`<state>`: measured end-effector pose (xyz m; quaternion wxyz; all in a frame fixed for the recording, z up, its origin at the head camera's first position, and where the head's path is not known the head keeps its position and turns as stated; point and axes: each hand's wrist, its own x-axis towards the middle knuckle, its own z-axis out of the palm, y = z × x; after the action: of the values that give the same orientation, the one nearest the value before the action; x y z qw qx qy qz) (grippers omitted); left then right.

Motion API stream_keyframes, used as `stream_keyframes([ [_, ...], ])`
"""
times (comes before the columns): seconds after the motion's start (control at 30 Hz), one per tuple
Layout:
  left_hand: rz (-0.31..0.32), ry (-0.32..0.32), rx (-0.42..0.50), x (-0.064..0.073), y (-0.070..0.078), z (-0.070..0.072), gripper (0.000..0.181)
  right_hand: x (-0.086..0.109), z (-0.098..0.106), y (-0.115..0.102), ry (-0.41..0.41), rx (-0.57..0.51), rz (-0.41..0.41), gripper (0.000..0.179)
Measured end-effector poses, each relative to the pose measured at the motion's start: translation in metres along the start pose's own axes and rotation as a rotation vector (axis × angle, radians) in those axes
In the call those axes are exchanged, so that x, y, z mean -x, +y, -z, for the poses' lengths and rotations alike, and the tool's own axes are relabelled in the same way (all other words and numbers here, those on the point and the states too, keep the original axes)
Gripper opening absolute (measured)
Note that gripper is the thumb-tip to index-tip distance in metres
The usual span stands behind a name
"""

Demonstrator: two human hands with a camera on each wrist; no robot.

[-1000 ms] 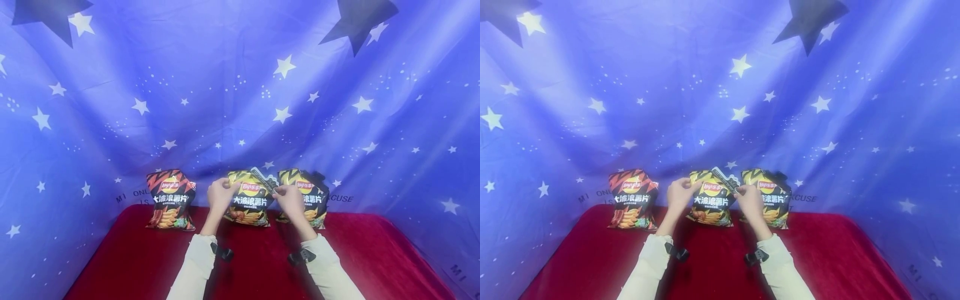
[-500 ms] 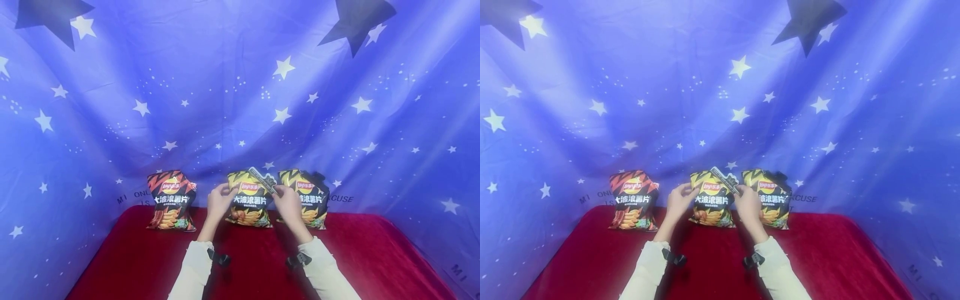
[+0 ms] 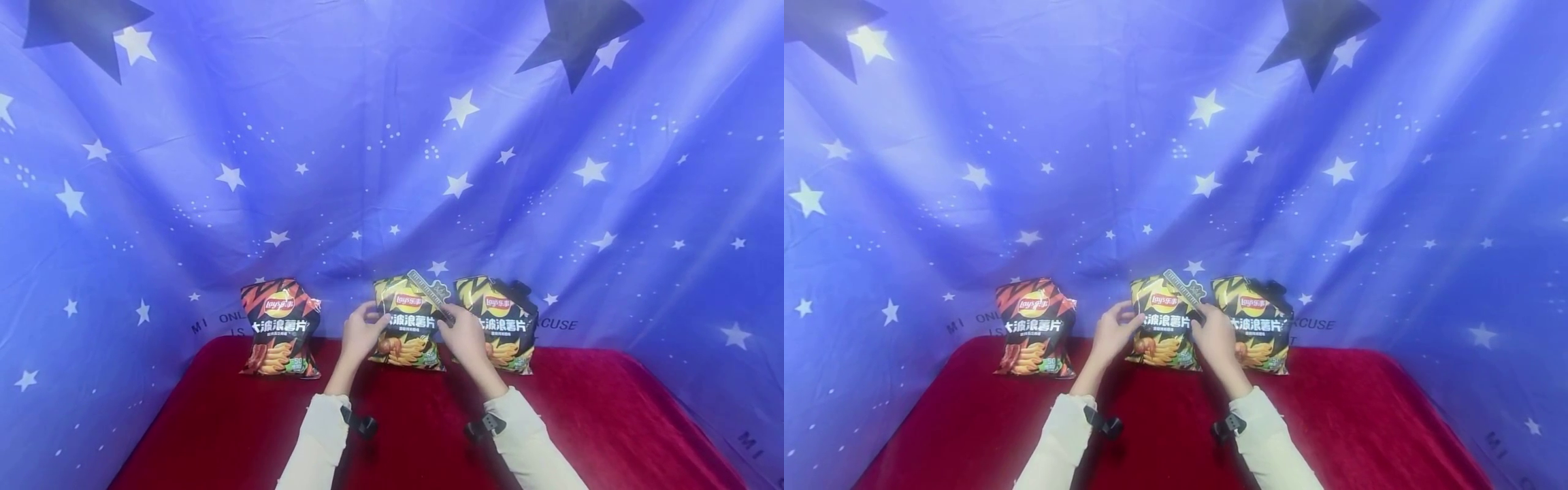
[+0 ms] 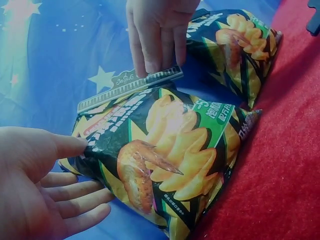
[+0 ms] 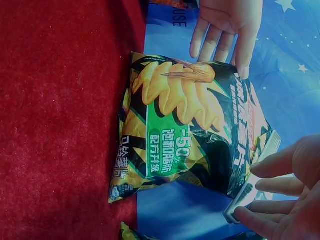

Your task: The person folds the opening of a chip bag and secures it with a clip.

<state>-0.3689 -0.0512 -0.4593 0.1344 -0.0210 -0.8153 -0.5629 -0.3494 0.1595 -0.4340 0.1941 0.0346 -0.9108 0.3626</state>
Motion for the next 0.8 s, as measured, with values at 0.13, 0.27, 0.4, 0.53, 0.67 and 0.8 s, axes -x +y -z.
stream_keyframes([
  [0.13, 0.006, -0.002, -0.012, 0.0, 0.001, 0.0, 0.051, 0.0, 0.0, 0.0, -0.016, -0.005, -0.007, 0.044],
  [0.27, 0.011, -0.007, -0.012, 0.002, 0.002, 0.0, 0.05, 0.001, 0.0, 0.0, -0.015, -0.008, 0.0, 0.045],
  [0.4, 0.009, -0.023, -0.011, 0.004, 0.004, 0.001, 0.052, 0.002, 0.0, 0.0, -0.01, -0.022, 0.008, 0.044],
  [0.53, 0.016, -0.043, -0.017, 0.005, 0.004, 0.003, 0.055, 0.002, 0.0, -0.001, -0.004, -0.03, 0.007, 0.043],
  [0.67, 0.015, -0.051, -0.033, 0.006, 0.005, 0.01, 0.057, 0.003, -0.001, -0.003, 0.024, -0.023, 0.022, 0.04],
  [0.8, 0.003, -0.039, -0.026, 0.007, 0.011, 0.024, 0.06, 0.003, -0.001, -0.01, 0.095, -0.06, 0.016, 0.037],
])
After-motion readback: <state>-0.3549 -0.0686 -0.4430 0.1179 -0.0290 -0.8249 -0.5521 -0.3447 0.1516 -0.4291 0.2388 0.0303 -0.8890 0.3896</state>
